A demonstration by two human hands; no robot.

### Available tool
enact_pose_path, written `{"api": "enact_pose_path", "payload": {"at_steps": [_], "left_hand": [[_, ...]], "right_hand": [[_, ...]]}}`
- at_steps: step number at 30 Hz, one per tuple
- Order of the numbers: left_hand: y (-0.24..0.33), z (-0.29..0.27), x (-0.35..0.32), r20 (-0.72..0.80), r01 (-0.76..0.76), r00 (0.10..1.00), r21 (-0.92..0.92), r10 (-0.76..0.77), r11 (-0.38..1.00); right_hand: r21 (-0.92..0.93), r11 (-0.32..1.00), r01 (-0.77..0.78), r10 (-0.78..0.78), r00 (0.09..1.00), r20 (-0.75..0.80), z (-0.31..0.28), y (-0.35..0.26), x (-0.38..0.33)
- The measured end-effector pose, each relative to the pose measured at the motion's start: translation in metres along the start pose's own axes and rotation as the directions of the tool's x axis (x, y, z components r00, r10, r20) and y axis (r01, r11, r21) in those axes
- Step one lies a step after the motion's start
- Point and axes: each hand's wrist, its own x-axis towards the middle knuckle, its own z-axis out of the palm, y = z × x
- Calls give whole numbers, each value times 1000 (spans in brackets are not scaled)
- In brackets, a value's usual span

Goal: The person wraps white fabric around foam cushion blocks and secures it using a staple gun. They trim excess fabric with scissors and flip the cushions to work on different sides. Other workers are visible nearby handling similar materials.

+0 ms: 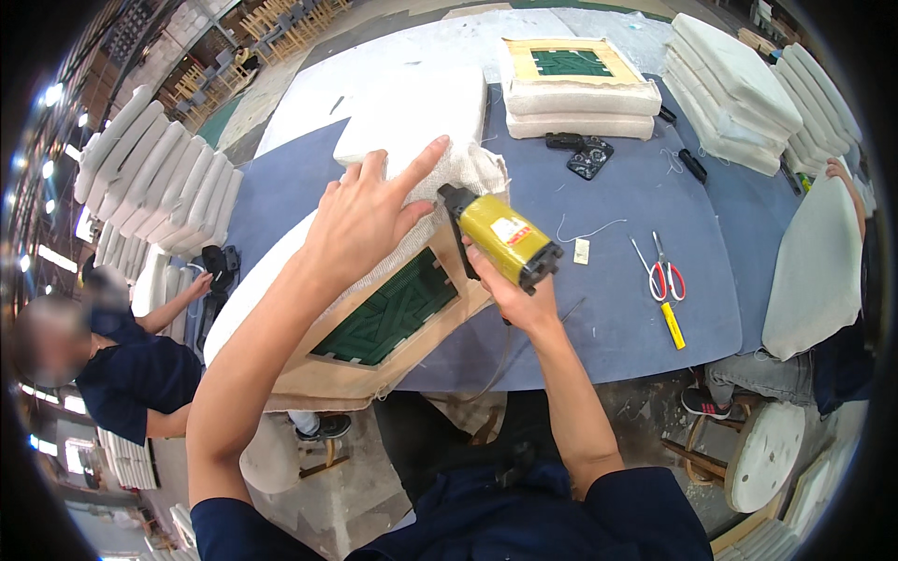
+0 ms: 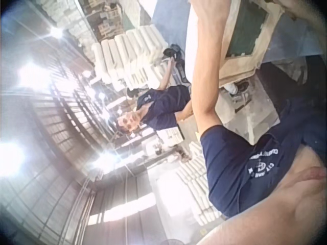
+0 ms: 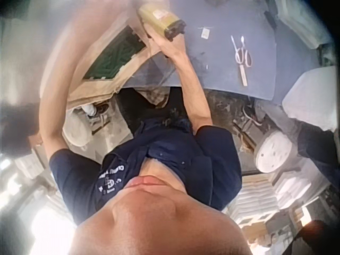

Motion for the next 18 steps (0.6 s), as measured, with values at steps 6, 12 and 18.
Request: {"api": "enact_pose_path", "payload": {"at_steps": [6, 12, 18], "left_hand": [[-1, -5, -2, 34, -17, 999, -18, 18, 1000], [2, -8, -4, 83, -18, 996, -9, 19, 1000], [-80, -6, -14, 148, -61, 978, -484, 150, 873]], "right_hand": [[-121, 983, 135, -129, 990, 54, 8, 9, -4], [-223, 955, 198, -187, 980, 66, 19, 26, -15], [87, 996, -10, 8, 1000, 22, 42, 31, -37]]}}
